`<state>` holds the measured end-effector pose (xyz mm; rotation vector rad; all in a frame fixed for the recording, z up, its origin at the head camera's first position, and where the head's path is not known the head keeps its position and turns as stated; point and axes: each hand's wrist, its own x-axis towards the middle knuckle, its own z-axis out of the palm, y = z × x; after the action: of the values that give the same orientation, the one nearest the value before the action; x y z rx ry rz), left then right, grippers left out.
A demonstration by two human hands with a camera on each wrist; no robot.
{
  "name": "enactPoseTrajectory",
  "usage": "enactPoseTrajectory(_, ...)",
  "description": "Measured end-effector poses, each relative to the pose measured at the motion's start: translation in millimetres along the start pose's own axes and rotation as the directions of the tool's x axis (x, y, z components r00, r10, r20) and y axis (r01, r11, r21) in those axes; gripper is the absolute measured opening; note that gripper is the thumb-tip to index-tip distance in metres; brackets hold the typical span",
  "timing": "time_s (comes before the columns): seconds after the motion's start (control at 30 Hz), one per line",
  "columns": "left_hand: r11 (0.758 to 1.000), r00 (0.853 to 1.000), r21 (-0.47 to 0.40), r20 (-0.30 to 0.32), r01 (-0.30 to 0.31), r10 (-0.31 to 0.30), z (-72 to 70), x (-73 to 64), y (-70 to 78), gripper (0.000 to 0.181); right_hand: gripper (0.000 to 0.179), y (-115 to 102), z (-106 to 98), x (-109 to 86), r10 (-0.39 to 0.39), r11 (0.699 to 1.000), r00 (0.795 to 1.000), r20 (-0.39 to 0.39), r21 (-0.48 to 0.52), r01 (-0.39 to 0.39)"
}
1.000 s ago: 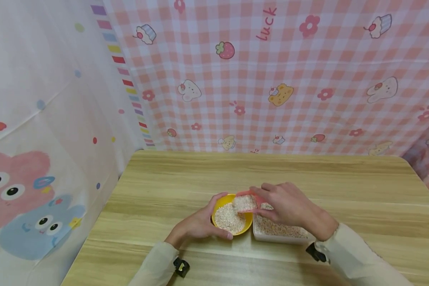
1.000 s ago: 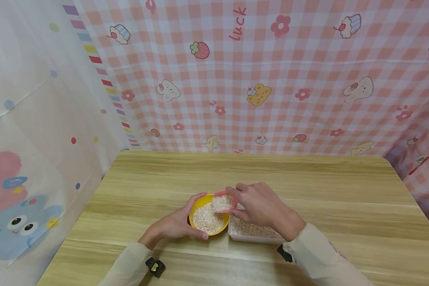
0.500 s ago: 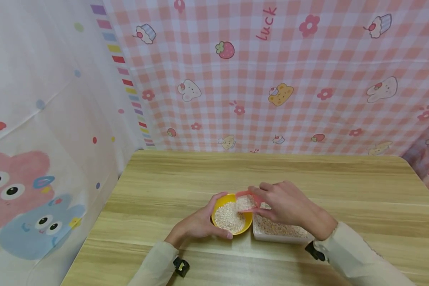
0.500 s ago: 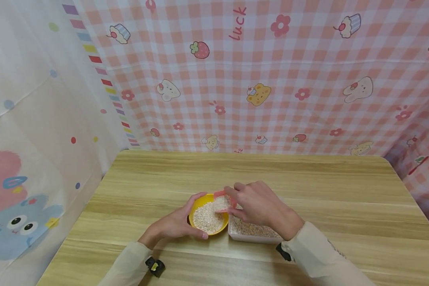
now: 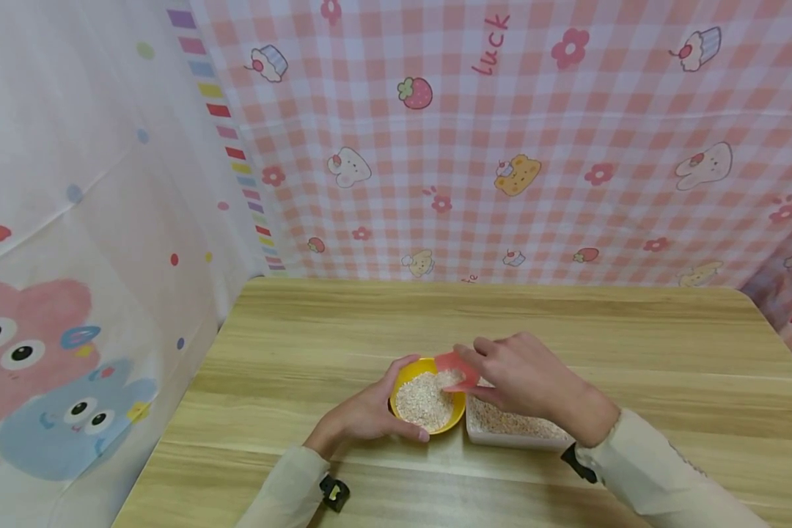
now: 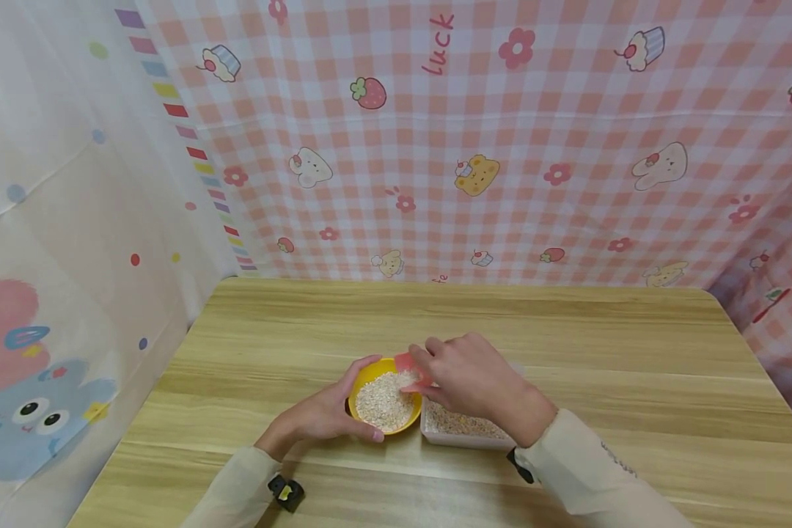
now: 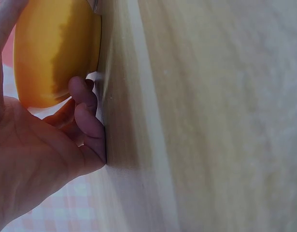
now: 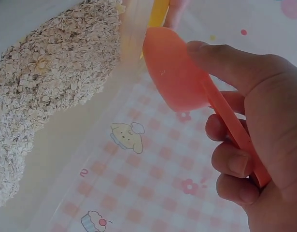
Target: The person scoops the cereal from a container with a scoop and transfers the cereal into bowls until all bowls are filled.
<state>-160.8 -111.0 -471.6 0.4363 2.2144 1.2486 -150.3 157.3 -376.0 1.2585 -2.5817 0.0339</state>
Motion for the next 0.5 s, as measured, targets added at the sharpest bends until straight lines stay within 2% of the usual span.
enactPoseTrajectory(0.5, 1.0, 1.0, 0.004, -0.01, 0.001, -0.001, 0.3, -0.8, 0.9, 0.113, 0.053, -0.5, -1.8, -2.4, -0.071, 0.99, 0.994, -0.078, -0.123, 0.061)
